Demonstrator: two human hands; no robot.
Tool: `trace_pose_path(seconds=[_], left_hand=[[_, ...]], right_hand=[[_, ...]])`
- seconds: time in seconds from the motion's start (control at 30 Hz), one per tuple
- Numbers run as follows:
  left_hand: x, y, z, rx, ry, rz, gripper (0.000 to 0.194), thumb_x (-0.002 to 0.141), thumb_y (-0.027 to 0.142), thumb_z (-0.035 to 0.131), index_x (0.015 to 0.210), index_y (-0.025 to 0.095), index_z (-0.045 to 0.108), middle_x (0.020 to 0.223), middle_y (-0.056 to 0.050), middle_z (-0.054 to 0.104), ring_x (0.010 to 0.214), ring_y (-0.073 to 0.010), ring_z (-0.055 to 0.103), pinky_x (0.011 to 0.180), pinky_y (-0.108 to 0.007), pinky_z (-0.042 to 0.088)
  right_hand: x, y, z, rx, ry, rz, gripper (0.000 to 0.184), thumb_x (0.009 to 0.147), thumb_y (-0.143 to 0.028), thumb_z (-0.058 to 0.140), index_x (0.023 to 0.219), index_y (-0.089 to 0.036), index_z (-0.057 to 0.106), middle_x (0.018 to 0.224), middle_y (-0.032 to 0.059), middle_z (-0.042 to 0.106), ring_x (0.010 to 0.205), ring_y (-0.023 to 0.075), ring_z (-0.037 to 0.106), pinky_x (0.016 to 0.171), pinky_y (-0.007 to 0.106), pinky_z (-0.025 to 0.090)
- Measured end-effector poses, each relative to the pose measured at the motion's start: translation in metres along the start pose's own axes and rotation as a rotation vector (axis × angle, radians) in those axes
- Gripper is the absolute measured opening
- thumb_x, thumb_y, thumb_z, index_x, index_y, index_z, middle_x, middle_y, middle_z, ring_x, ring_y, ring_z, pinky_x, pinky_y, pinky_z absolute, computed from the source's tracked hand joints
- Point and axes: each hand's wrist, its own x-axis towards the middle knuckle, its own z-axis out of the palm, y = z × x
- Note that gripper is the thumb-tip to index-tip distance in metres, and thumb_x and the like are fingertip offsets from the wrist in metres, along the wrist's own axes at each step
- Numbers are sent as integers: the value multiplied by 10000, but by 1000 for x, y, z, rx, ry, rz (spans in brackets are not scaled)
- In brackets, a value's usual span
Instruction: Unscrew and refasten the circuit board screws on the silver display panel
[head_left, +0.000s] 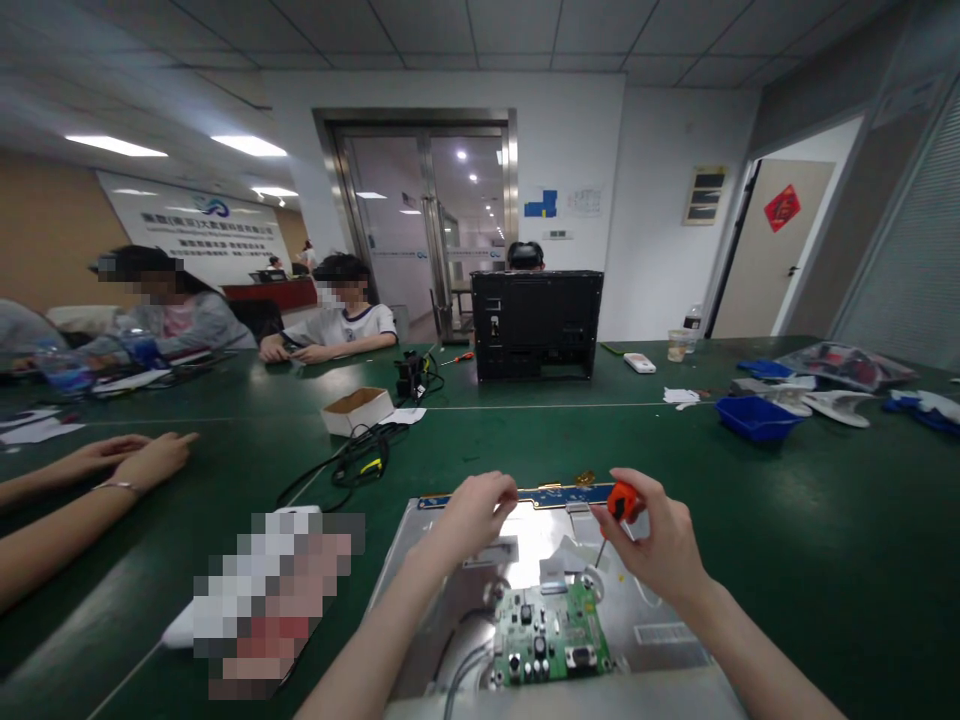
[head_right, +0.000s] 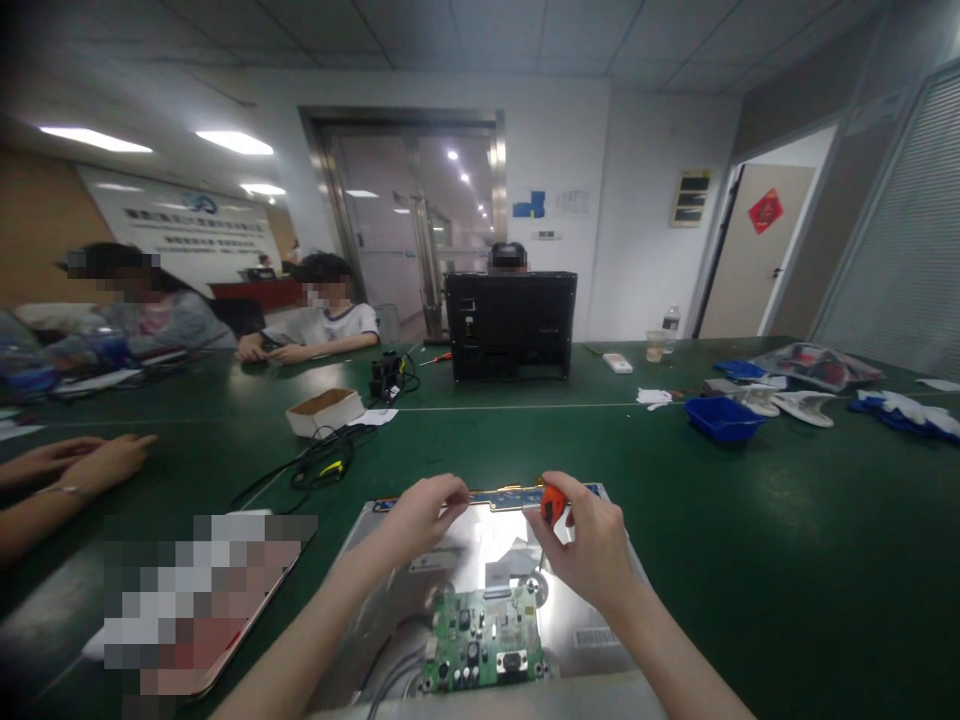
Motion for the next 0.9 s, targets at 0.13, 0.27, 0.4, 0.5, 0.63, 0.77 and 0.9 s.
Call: trace_pose_path(seconds=[0.13, 0.27, 0.4, 0.5, 0.63, 0.77, 0.9], left_hand=[[-14, -20, -5, -23, -122, -47, 99, 861, 149, 585, 845, 179, 678, 845, -46, 706, 795, -207, 647, 683, -263, 421], [-26, -19, 4, -75, -183, -45, 166, 837, 180, 607, 979, 190, 692, 904, -37, 719, 815, -199, 659, 692, -250, 434], [-27, -11, 16, -99, -163, -63, 137, 807, 144, 592, 905, 179, 680, 913, -47, 712, 837, -204, 644, 715, -258, 434], [-27, -8, 22, -103, -134, -93, 125, 796, 105, 558, 840, 173, 654, 897, -55, 708, 847, -209, 635, 726, -265, 428], [-31, -12, 24, -114, -114, -119, 71, 828, 149, 563, 812, 176, 627, 884, -54, 703, 838, -211, 626, 734, -276, 428], [-40, -19, 19, -122, -114, -132, 74, 857, 196, 572, 798, 178, 613, 854, -51, 692, 795, -215, 616, 712, -289, 415], [-60, -18, 9, -137, -102, -136, 65, 865, 168, 557, 818, 179, 602, 882, -46, 681, 825, -213, 605, 730, -286, 407]], right_hand=[[0, 2, 1, 47, -14, 10, 281, 1020, -434, 523, 1162, -192, 540, 687, -13, 662, 454, 111, 590, 434, 200, 484], [-1, 2, 2, 50, -9, 26, 273, 1009, -420, 538, 1157, -192, 548, 682, -15, 663, 453, 109, 592, 439, 199, 484], [0, 0, 4, 28, 7, 11, 265, 1024, -423, 510, 1149, -192, 545, 647, -29, 644, 433, 108, 582, 436, 201, 474], [2, -2, 5, 42, -2, 2, 273, 1041, -431, 485, 1160, -190, 536, 626, -38, 630, 422, 105, 572, 420, 193, 456], [2, -4, 7, 73, -8, 9, 286, 1048, -449, 472, 1148, -190, 541, 615, -45, 618, 410, 96, 566, 399, 178, 438], [0, -3, 9, 103, -28, 41, 311, 1040, -474, 481, 1152, -188, 532, 620, -45, 611, 412, 98, 575, 394, 176, 446], [1, -3, 9, 176, -32, 131, 346, 1018, -519, 503, 1155, -202, 530, 626, -49, 605, 417, 111, 580, 391, 191, 459]])
